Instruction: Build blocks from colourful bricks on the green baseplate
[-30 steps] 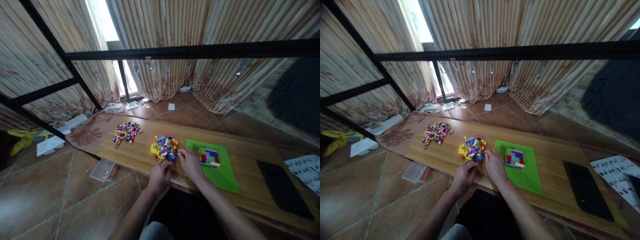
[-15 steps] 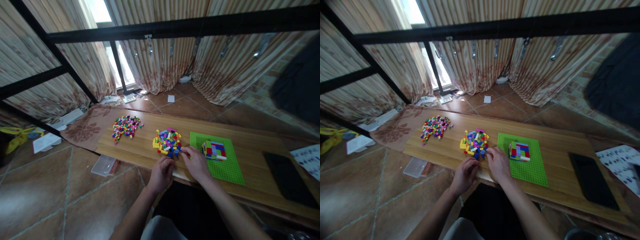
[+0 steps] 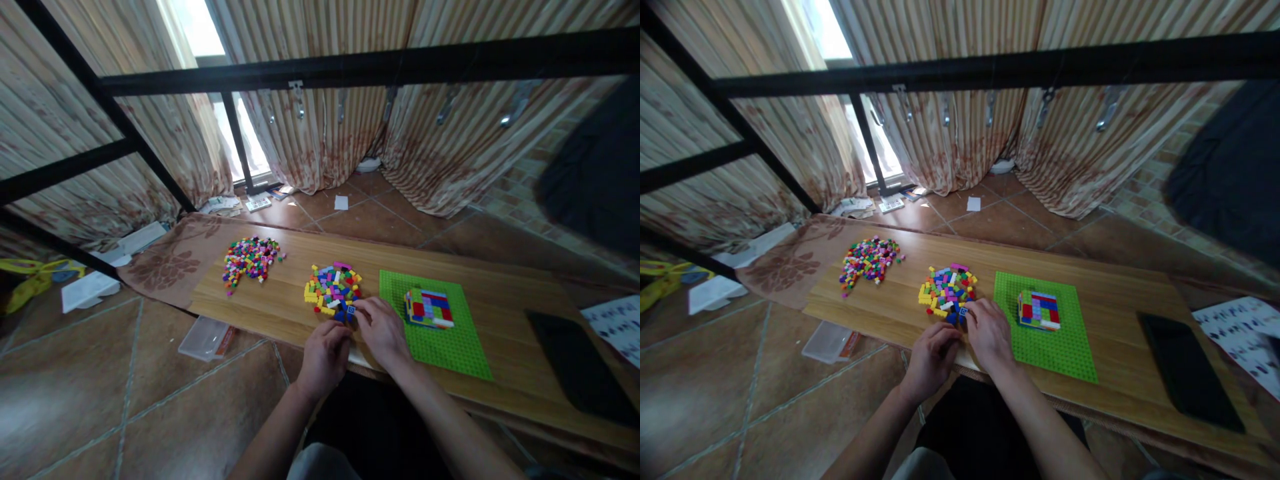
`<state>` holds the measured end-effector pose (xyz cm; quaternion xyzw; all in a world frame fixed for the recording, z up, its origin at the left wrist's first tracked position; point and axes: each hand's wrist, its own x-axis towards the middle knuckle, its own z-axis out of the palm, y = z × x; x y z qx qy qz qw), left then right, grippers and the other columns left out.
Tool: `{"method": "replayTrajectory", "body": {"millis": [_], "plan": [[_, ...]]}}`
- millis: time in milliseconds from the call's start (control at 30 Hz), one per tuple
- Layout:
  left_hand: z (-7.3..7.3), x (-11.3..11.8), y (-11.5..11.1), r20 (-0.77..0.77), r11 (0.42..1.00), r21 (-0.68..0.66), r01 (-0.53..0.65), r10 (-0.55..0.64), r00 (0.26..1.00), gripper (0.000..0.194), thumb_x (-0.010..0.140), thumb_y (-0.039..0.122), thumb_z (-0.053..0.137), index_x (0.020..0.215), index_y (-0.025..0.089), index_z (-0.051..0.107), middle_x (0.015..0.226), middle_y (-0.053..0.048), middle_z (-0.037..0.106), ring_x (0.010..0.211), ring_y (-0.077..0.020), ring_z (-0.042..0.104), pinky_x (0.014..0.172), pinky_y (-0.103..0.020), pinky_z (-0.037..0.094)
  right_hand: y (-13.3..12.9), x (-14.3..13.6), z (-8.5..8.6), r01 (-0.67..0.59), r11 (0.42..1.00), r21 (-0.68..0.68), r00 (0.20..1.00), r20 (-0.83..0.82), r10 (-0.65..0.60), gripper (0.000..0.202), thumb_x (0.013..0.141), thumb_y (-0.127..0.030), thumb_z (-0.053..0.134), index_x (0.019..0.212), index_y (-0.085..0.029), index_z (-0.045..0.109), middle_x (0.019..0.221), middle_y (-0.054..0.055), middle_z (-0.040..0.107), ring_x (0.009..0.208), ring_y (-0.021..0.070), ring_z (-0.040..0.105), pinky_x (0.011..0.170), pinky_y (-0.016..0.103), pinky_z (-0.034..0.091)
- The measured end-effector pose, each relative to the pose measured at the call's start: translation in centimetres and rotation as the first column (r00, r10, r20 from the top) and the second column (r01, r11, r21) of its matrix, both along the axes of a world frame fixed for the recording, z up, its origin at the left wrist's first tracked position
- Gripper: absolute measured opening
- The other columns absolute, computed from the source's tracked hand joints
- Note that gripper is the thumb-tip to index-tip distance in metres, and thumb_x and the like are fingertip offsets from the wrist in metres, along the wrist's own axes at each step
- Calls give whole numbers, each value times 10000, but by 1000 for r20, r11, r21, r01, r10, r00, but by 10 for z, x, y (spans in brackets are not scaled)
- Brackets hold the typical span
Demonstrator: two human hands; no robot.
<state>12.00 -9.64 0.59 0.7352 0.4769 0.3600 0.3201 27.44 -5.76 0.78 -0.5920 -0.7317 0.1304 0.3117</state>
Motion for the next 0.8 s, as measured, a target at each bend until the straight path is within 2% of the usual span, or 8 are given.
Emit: {"method": "replayTrajectory", "body": {"millis": [300, 433, 633, 800], "plan": [[1, 6, -4, -65, 992, 66, 110, -106, 992, 234, 882, 161, 444, 1002, 209, 638, 1062, -47, 664, 967, -183, 570, 867, -340, 453, 34, 7, 16, 68, 998, -5, 997, 24, -67, 193, 864, -226, 473, 889, -203, 663, 893, 42, 656, 853, 192, 578, 785, 311, 416], [0, 6, -4, -67, 990, 77, 120, -115, 991, 263, 872, 129, 444, 1031, 217, 633, 1092, -32, 665, 971, -174, 570, 874, -335, 450, 43, 2, 17, 47, 999, -26, 997, 66, -45, 192, 861, -206, 474, 899, -196, 662, 899, 50, 649, 862, 195, 570, 792, 307, 408], [2, 7, -4, -64, 990, 83, 116, -111, 992, 270, 867, 123, 450, 1041, 221, 631, 1139, -35, 655, 988, -176, 573, 886, -342, 439, 35, -10, 13, -18, 998, -65, 993, 113, 25, 202, 847, -171, 501, 972, -182, 659, 969, 67, 638, 960, 205, 542, 874, 318, 391], [3, 7, -3, -86, 991, 63, 114, -109, 990, 254, 874, 141, 450, 1035, 218, 630, 1142, -37, 652, 974, -182, 568, 873, -345, 438, 27, -13, 13, -17, 997, -74, 994, 110, 25, 185, 853, -157, 505, 949, -184, 660, 952, 59, 635, 955, 197, 538, 881, 314, 393]]}}
